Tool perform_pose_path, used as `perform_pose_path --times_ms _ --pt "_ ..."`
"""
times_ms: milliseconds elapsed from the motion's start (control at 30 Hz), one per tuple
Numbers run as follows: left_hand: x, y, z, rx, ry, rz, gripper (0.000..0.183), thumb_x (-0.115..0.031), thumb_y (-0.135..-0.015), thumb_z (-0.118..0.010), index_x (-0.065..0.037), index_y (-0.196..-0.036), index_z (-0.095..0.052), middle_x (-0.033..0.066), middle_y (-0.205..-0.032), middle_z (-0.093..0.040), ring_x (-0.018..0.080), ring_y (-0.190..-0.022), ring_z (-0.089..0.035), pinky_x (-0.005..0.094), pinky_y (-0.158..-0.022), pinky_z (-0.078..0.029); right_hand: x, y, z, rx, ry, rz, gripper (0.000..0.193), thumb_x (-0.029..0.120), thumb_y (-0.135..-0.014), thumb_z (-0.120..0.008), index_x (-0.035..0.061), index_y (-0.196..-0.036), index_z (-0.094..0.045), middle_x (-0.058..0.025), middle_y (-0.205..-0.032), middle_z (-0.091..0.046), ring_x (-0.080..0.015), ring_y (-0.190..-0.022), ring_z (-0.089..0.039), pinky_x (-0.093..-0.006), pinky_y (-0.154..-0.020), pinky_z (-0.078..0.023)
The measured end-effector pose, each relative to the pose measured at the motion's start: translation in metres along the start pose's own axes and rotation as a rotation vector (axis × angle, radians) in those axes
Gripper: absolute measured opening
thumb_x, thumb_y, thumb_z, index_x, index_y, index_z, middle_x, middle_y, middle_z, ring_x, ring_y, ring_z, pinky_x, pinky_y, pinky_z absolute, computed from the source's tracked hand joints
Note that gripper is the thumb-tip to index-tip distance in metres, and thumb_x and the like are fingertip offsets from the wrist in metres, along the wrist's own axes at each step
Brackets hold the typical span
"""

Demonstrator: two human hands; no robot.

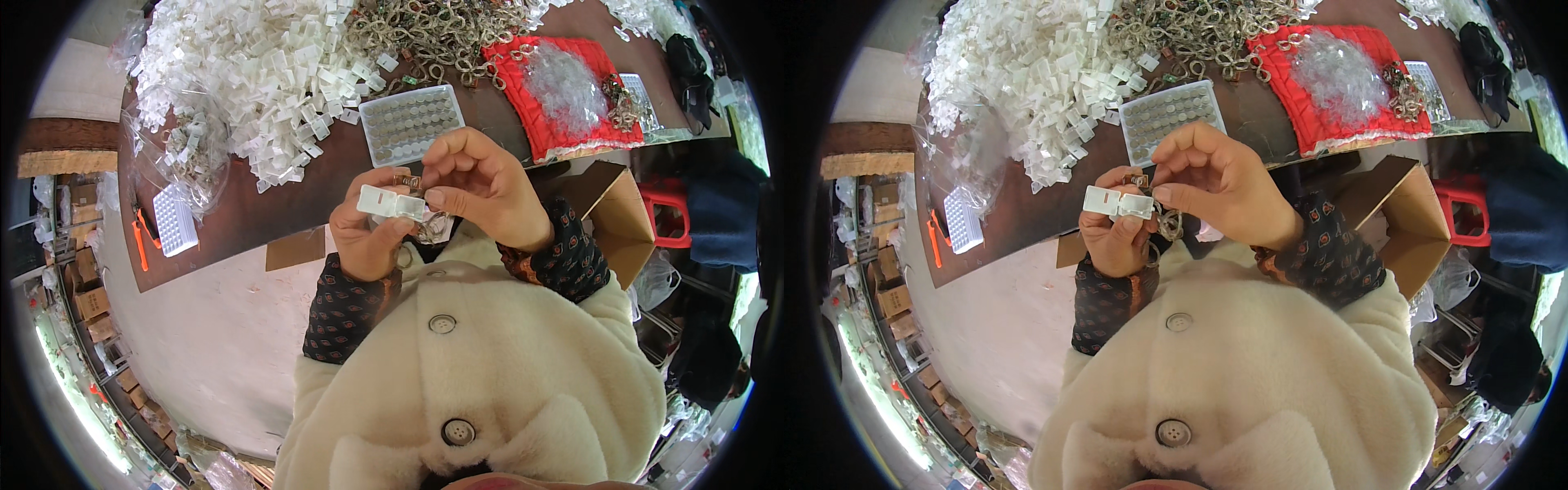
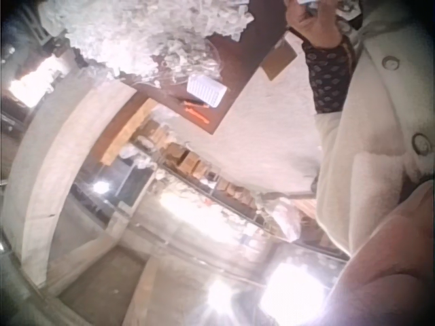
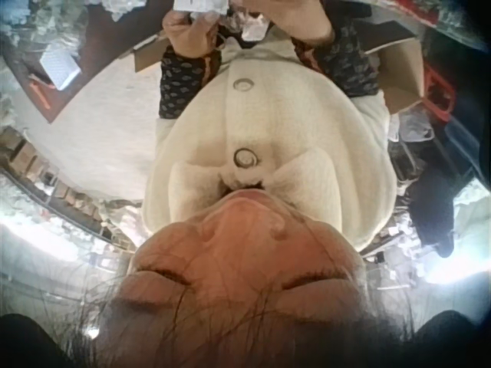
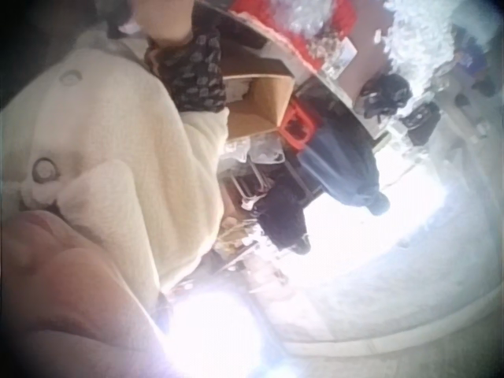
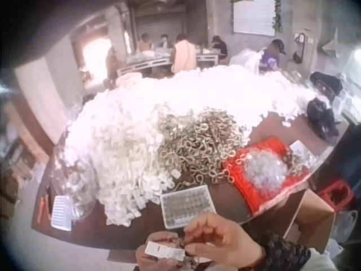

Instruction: The person repeatedly picks small white plastic housings and metal contacts from a table, inserts the contacts into the housings, and tests each assembly by pressing a button that lights a small bulb. Completed units are placed into a red pouch on the table.

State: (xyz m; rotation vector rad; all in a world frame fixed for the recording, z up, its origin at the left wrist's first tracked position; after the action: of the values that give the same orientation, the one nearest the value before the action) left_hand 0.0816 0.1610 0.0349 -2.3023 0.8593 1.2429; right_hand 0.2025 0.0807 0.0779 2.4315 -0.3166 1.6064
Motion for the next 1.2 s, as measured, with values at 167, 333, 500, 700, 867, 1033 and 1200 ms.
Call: perform_pose_path --times_ms 167,333,500,700,867,1033,1200 --pt "-0.004 0.001 0.000 0.008 -0.021 -0.032 0.051 -0.022 -0.079 -0.081 0.005 -0.116 -0.059 0.0069 -0.088 -0.067 0.0082 -0.058 -0.060 0.0161 -0.043 -0.037 0.016 0.001 -0.007 -0.049 0.300 0.177 0.031 -0.005 -0.087 -0.066 0.0021 -0.116 -0.055 -0.0047 -0.100 -0.064 -0.0098 -0.093 -0.062 -0.0255 -0.083 -0.051" --pt "0.011 0.004 0.004 -0.002 -0.091 0.144 0.038 -0.010 -0.082 -0.064 0.007 -0.115 -0.059 0.0138 -0.097 -0.067 0.0091 -0.056 -0.058 0.0182 -0.042 -0.037 0.015 0.005 0.015 -0.073 0.283 0.222 0.030 -0.008 -0.088 -0.064 0.0023 -0.114 -0.055 -0.0019 -0.100 -0.061 -0.0065 -0.090 -0.060 -0.0218 -0.080 -0.048" --pt "0.023 0.007 -0.003 0.143 -0.026 0.163 0.043 -0.023 -0.085 -0.076 0.002 -0.116 -0.060 0.0199 -0.108 -0.066 0.0113 -0.055 -0.056 0.0218 -0.043 -0.040 0.052 0.030 0.134 -0.609 0.620 0.370 0.024 -0.002 -0.087 -0.068 0.0018 -0.110 -0.060 -0.0018 -0.096 -0.062 -0.0088 -0.087 -0.061 -0.0253 -0.077 -0.052" --pt "0.036 0.008 0.002 0.146 0.052 0.190 0.039 -0.019 -0.088 -0.073 0.000 -0.120 -0.061 0.0171 -0.103 -0.068 0.0107 -0.052 -0.052 0.0220 -0.042 -0.037 0.125 0.076 0.258 -1.082 1.226 0.532 0.025 0.005 -0.084 -0.067 0.0047 -0.109 -0.062 -0.0109 -0.090 -0.071 -0.0240 -0.079 -0.070 -0.0333 -0.069 -0.054" --pt "0.040 0.008 0.000 0.111 0.056 0.237 0.036 -0.015 -0.088 -0.071 0.000 -0.119 -0.061 0.0166 -0.102 -0.069 0.0119 -0.053 -0.055 0.0214 -0.044 -0.039 0.145 0.076 0.308 -1.150 1.889 0.461 0.017 0.012 -0.081 -0.066 0.0113 -0.098 -0.069 -0.0098 -0.093 -0.071 -0.0326 -0.088 -0.065 -0.0435 -0.079 -0.051" --pt "0.041 0.009 0.001 0.084 0.062 0.296 0.034 -0.013 -0.087 -0.070 0.001 -0.117 -0.061 0.0170 -0.102 -0.069 0.0126 -0.059 -0.058 0.0214 -0.048 -0.043 0.136 0.075 0.327 -1.175 1.896 0.441 0.010 0.017 -0.079 -0.070 0.0173 -0.088 -0.073 -0.0028 -0.096 -0.072 -0.0279 -0.097 -0.062 -0.0439 -0.087 -0.047" --pt "0.045 0.007 0.001 0.054 0.039 0.333 0.037 -0.021 -0.085 -0.072 0.002 -0.113 -0.061 0.0169 -0.100 -0.068 0.0137 -0.059 -0.057 0.0242 -0.050 -0.046 0.155 0.062 0.277 -1.131 1.912 0.617 0.012 0.019 -0.078 -0.073 0.0175 -0.089 -0.075 0.0018 -0.099 -0.073 -0.0243 -0.102 -0.061 -0.0409 -0.090 -0.046"
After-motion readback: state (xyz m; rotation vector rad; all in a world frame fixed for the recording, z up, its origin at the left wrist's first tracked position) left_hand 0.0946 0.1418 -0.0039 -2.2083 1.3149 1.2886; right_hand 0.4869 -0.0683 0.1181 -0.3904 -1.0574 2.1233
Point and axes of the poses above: each hand's wrist, its own y-axis away from the middle knuckle, its own z-axis out of the back of the hand, x = y × z, the point moved 9 cm from there along -y, towards the middle knuckle
